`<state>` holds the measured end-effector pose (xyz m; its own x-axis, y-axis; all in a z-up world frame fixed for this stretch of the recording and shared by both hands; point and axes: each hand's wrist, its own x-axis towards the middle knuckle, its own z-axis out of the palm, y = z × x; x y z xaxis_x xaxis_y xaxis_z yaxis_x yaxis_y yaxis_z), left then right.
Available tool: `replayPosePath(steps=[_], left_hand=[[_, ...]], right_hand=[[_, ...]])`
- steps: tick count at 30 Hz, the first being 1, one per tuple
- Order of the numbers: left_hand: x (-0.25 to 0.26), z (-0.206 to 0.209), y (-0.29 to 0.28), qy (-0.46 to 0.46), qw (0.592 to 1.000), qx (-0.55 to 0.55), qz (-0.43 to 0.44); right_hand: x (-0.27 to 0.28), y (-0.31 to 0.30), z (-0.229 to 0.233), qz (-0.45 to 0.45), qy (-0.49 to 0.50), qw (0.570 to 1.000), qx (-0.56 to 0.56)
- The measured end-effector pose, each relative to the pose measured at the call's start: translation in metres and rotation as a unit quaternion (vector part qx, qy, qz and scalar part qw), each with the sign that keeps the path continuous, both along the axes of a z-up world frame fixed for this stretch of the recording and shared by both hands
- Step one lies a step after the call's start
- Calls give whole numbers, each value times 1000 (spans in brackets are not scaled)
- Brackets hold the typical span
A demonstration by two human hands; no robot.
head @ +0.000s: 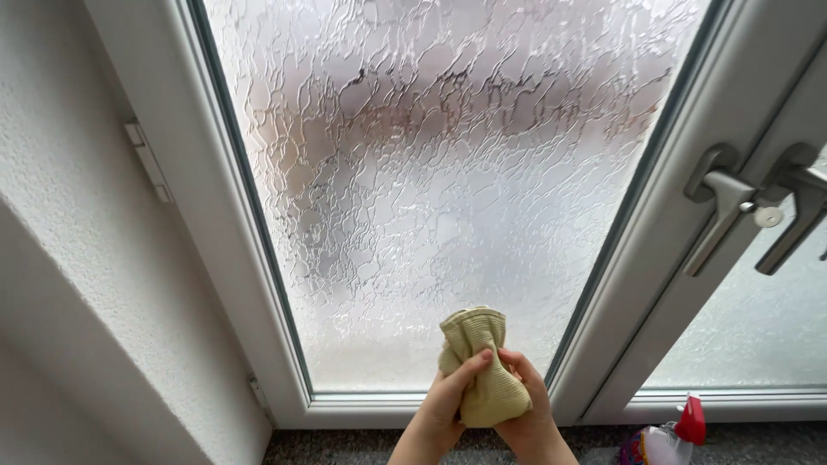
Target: The person wipes a frosted glass window and its white frame with a cloth. They move the cloth across the glass surface and along the frame edges, including the area around the handle, repeatedly rubbing the same sections throughout the clip.
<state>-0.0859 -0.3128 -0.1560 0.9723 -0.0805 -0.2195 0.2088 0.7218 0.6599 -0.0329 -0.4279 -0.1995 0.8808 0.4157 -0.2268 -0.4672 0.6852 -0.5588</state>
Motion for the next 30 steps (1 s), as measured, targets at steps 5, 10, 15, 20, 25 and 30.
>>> replayPosePath(steps=[5,10,15,20,25,30], left_hand=[[3,27,10,-4,1000,-16,-11],[-6,82,17,-57,998,-4,13],[6,104,23,26,993,78,83],[27,109,21,-24,994,80,77],[59,139,3,-156,949,220,164],[132,245,-25,-506,431,418,619]], right_hand=[[6,-9,63,-76,-331,898,-279],[29,-50,138,-363,-548,570,-492],[85,-141,219,-638,-507,259,-519],[71,-165,277,-468,-272,593,-596],[69,-180,266,-292,-199,828,-435],[116,-197,225,-277,-255,890,-257]])
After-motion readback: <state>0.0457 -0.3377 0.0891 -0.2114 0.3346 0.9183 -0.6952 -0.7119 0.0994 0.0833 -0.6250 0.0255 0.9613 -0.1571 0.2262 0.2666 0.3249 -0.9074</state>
